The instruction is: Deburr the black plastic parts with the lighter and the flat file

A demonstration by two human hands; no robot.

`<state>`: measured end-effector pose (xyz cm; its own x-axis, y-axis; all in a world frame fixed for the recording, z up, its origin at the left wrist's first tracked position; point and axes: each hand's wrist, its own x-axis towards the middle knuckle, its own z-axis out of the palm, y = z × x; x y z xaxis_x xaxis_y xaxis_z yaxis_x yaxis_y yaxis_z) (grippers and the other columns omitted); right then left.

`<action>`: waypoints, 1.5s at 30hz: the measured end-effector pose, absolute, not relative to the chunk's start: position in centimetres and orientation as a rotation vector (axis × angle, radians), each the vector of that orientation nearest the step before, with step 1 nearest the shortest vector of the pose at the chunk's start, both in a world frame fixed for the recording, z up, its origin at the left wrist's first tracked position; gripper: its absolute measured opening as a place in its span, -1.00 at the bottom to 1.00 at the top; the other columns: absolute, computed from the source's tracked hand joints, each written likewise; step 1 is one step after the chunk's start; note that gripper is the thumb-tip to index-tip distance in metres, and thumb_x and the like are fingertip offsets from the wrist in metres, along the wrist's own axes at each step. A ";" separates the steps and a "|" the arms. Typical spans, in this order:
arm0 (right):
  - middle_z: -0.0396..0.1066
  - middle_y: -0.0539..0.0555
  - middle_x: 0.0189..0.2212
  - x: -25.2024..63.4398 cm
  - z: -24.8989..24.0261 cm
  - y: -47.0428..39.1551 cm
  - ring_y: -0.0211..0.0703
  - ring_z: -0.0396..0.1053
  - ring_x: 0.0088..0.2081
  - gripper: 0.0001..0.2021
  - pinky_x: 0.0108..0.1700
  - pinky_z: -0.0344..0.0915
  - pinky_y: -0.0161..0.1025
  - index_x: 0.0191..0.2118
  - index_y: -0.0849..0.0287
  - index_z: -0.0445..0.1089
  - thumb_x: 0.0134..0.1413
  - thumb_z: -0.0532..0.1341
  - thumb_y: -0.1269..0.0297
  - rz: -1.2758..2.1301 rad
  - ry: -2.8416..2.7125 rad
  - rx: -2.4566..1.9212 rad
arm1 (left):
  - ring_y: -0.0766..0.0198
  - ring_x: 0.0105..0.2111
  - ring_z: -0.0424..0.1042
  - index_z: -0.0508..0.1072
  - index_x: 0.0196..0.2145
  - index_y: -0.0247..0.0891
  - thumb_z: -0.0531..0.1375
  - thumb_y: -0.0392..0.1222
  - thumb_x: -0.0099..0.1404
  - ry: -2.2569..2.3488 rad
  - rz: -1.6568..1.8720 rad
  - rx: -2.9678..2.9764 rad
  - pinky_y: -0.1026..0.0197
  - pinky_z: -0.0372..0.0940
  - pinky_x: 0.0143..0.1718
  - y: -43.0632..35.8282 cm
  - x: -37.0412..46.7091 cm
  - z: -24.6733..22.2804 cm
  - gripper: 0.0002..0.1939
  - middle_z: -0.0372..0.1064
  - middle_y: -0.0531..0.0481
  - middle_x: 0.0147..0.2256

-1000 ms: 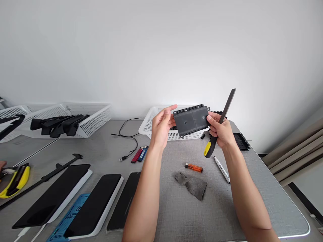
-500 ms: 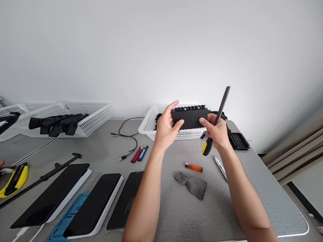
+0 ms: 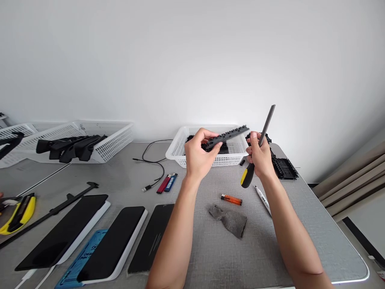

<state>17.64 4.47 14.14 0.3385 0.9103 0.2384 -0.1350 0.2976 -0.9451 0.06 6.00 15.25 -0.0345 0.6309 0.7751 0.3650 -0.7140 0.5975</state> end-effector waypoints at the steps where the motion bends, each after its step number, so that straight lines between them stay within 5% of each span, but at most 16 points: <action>1: 0.23 -0.02 -0.29 17.8 14.2 4.5 -0.38 0.10 -0.52 -0.54 -0.65 -0.07 -0.41 -0.09 0.06 0.21 0.10 0.24 -0.19 0.880 -0.957 -1.044 | 0.28 -0.32 0.48 0.46 -0.29 -0.19 0.29 -0.32 0.16 1.099 1.871 2.043 0.21 0.38 -0.24 6.0 0.0 15.2 -0.86 0.50 0.06 -0.33; 5: 0.20 -0.06 -0.30 18.3 14.8 3.8 -0.37 0.11 -0.52 -0.60 -0.65 -0.04 -0.43 -0.12 0.02 0.13 0.10 0.25 -0.09 0.948 -0.993 -1.120 | 0.25 -0.32 0.46 0.46 -0.31 -0.17 0.21 -0.46 0.15 1.159 2.068 2.196 0.18 0.36 -0.27 6.0 -0.4 15.0 -0.78 0.50 0.05 -0.33; 12: 0.16 -0.06 -0.33 18.9 15.0 1.2 -0.35 0.10 -0.51 -0.63 -0.59 0.12 -0.38 -0.02 0.11 0.31 0.08 0.24 0.10 0.944 -1.273 -1.208 | 0.16 -0.27 0.46 0.46 -0.33 -0.15 0.11 -0.60 0.08 1.168 2.208 2.348 0.08 0.34 -0.23 6.2 -0.1 15.1 -0.63 0.51 0.04 -0.35; 16: 0.26 -0.01 -0.30 19.2 11.9 0.5 -0.30 0.21 -0.48 -0.64 -0.49 0.20 -0.32 0.03 0.14 0.37 0.10 0.22 0.20 0.783 -1.454 -1.491 | 0.15 -0.26 0.44 0.45 -0.34 -0.15 0.11 -0.60 0.05 1.259 2.170 2.298 0.08 0.31 -0.22 6.1 -0.1 15.2 -0.63 0.50 0.05 -0.35; 22: 0.46 0.14 -0.19 19.2 4.7 -1.9 -0.04 0.43 -0.15 -0.61 -0.14 0.31 -0.21 0.07 0.16 0.44 0.11 0.16 0.43 0.558 -1.639 -1.875 | 0.16 -0.25 0.43 0.44 -0.33 -0.16 0.11 -0.59 0.03 1.270 2.134 2.205 0.09 0.31 -0.19 5.5 0.2 15.5 -0.63 0.48 0.05 -0.34; 29: 0.41 0.32 -0.02 18.2 1.7 -4.9 0.04 0.47 -0.05 -0.58 -0.06 0.28 -0.21 0.20 0.27 0.37 0.29 0.04 0.45 0.397 -1.704 -2.183 | 0.18 -0.26 0.43 0.43 -0.32 -0.17 0.10 -0.61 0.04 1.259 2.130 2.181 0.12 0.29 -0.19 5.0 0.5 15.8 -0.63 0.48 0.06 -0.34; 45: 0.44 0.28 -0.11 18.2 -0.7 -4.1 0.07 0.40 -0.05 -0.59 0.00 0.27 -0.17 0.13 0.26 0.46 0.27 0.04 0.52 0.253 -1.737 -2.170 | 0.18 -0.26 0.45 0.42 -0.31 -0.20 0.12 -0.60 0.04 1.236 2.098 2.300 0.15 0.31 -0.22 5.0 0.9 15.8 -0.65 0.50 0.04 -0.32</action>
<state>18.20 -4.13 -0.68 0.2333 0.9693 0.0771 0.9071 -0.1884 -0.3763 0.86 4.97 15.77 -0.0458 0.3718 0.9272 0.6308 -0.7089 0.3155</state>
